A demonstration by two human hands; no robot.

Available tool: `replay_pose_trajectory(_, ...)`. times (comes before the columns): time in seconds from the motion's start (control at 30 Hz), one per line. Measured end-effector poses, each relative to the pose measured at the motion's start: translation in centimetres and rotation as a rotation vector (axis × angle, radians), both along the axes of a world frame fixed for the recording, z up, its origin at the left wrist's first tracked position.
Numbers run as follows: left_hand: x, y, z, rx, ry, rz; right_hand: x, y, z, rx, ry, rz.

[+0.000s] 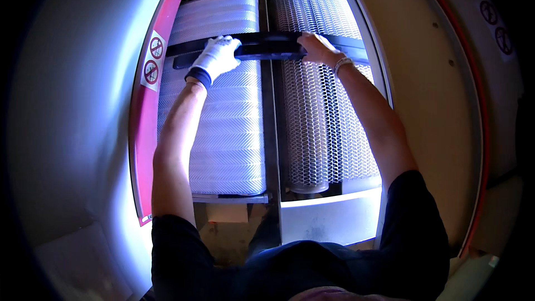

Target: The person feeds long dark wooden planks into a UV coating machine and collects them on the other side. They then use a manual pallet jack to move a stack of light-colored wooden planks across the workshop floor and stack them onto a metal rack.

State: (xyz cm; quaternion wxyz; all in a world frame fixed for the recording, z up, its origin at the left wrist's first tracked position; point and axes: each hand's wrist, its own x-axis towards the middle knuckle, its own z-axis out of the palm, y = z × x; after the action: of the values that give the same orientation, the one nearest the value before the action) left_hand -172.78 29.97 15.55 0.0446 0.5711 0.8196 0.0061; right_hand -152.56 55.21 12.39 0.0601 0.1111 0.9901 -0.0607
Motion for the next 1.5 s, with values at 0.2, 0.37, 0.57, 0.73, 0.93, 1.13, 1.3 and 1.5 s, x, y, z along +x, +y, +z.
replay_pose_trajectory(0.2,1.0,-2.5,2.1,0.0,-0.06,0.116,0.0,-1.6,0.6,-0.112,0.137,-0.038)
replay_pose_trajectory(0.37,2.9,-3.8,2.9,0.021,-0.071,0.067,2.7,-3.0,2.0,-0.054,0.059,-0.084)
replay_pose_trajectory(0.57,4.4,-7.6,0.0,0.031,-0.015,0.011,6.0,-6.6,-1.2,-0.108,0.082,-0.071)
replay_pose_trajectory(0.73,3.9,-9.0,2.0,-0.055,-0.099,0.054,5.8,-8.1,0.4,-0.194,0.119,-0.065)
replay_pose_trajectory(0.93,6.0,-12.1,1.1,0.143,0.071,-0.051,8.3,-10.1,0.4,-0.235,0.214,-0.067)
replay_pose_trajectory(1.13,7.7,-17.8,-0.9,0.094,0.057,0.11,8.4,-14.9,-0.7,-0.115,0.174,0.023)
replay_pose_trajectory(1.3,11.7,-20.0,3.0,0.361,-0.027,0.172,9.7,-11.9,-6.3,-0.257,0.399,0.206)
replay_pose_trajectory(1.5,29.6,-32.5,7.7,0.597,-0.294,0.457,6.7,-18.7,4.7,-0.358,0.514,0.163)
